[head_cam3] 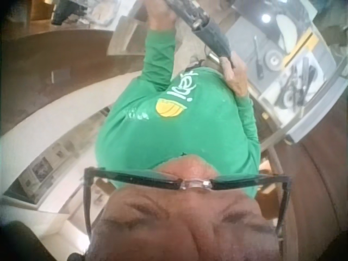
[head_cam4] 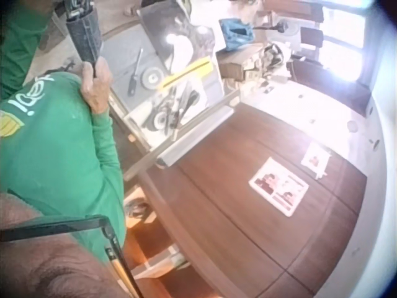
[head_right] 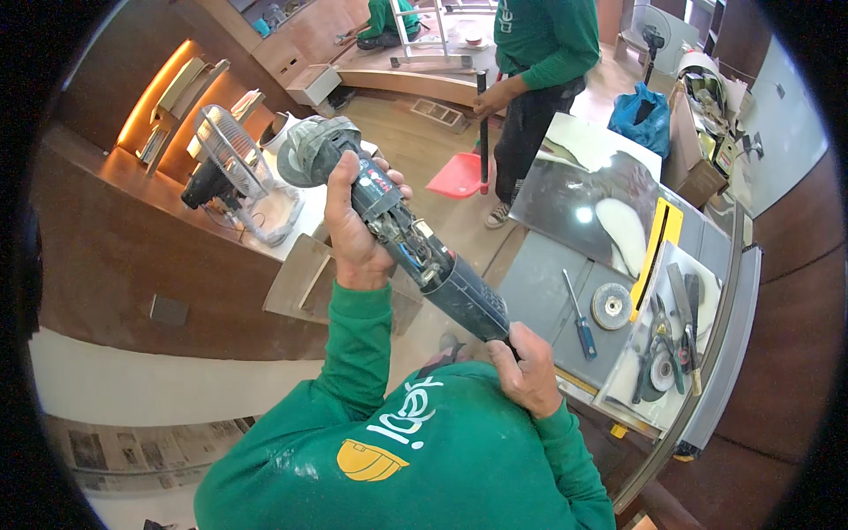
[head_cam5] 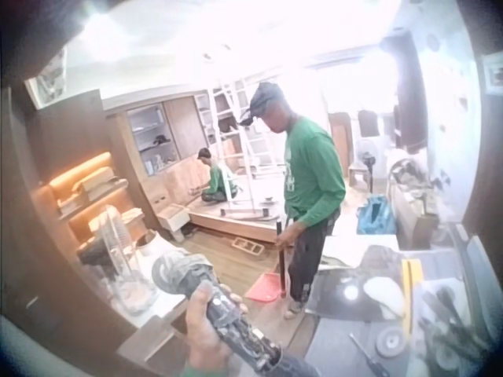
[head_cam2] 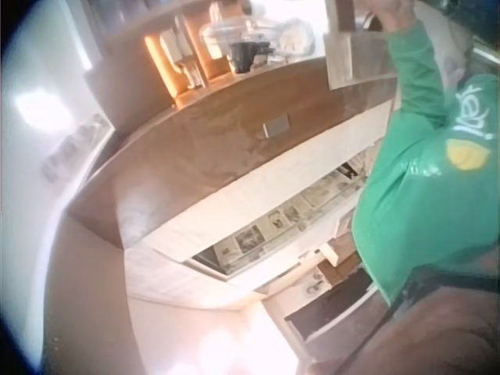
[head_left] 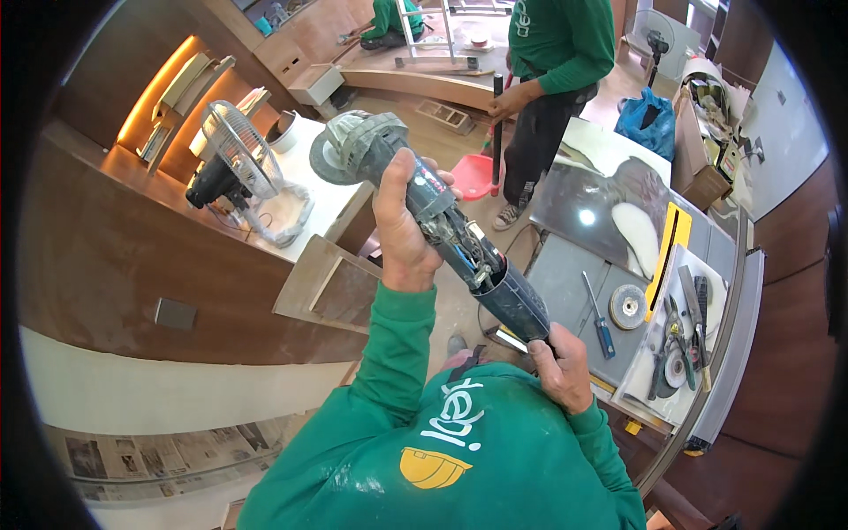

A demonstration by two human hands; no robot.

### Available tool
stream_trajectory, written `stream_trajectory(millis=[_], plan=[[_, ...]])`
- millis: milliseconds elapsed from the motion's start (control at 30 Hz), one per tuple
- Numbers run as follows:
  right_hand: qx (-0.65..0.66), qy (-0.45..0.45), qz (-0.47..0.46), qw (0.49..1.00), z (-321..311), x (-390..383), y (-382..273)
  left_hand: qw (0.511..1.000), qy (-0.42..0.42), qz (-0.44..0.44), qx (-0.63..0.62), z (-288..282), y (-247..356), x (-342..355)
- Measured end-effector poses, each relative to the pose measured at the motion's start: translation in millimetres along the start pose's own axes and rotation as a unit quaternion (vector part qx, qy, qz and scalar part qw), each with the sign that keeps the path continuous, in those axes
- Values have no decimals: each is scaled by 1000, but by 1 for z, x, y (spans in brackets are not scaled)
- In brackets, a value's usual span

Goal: The person disassembles a handheld angle grinder by removing the rear casing and internal components. They use a screwdriver to loosen screws and manipulate the internal wiring and switch mechanism. The person then reassembles the tool, securing the casing back in place.

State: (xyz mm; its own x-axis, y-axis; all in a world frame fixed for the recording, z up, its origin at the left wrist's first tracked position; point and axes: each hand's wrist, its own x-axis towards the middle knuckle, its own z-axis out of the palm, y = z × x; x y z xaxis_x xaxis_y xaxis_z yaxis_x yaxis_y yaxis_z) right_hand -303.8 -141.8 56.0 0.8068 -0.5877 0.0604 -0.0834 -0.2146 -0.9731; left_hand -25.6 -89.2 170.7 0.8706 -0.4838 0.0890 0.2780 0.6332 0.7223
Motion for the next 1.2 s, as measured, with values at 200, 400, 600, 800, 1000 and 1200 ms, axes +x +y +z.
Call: stream_trajectory(millis=[200,400,600,800,1000,1200], plan=[[-12,-13,-24,1000,3,0,0,1000,1,-8,14,-6,-2,1],[-83,-85,-75,990,-6,2,-5,1000,9,1,10,3,-11,-3],[7,-171,53,984,-20,-1,-6,997,-35,-42,60,-8,-16,-6],[35,-140,141,979,-20,-10,19,997,-48,-7,65,5,-17,-9],[308,-112,214,920,-39,-22,13,999,-27,32,-2,34,-11,-9],[304,-171,255,902,-56,-24,15,997,-71,10,-19,57,-17,-15]])
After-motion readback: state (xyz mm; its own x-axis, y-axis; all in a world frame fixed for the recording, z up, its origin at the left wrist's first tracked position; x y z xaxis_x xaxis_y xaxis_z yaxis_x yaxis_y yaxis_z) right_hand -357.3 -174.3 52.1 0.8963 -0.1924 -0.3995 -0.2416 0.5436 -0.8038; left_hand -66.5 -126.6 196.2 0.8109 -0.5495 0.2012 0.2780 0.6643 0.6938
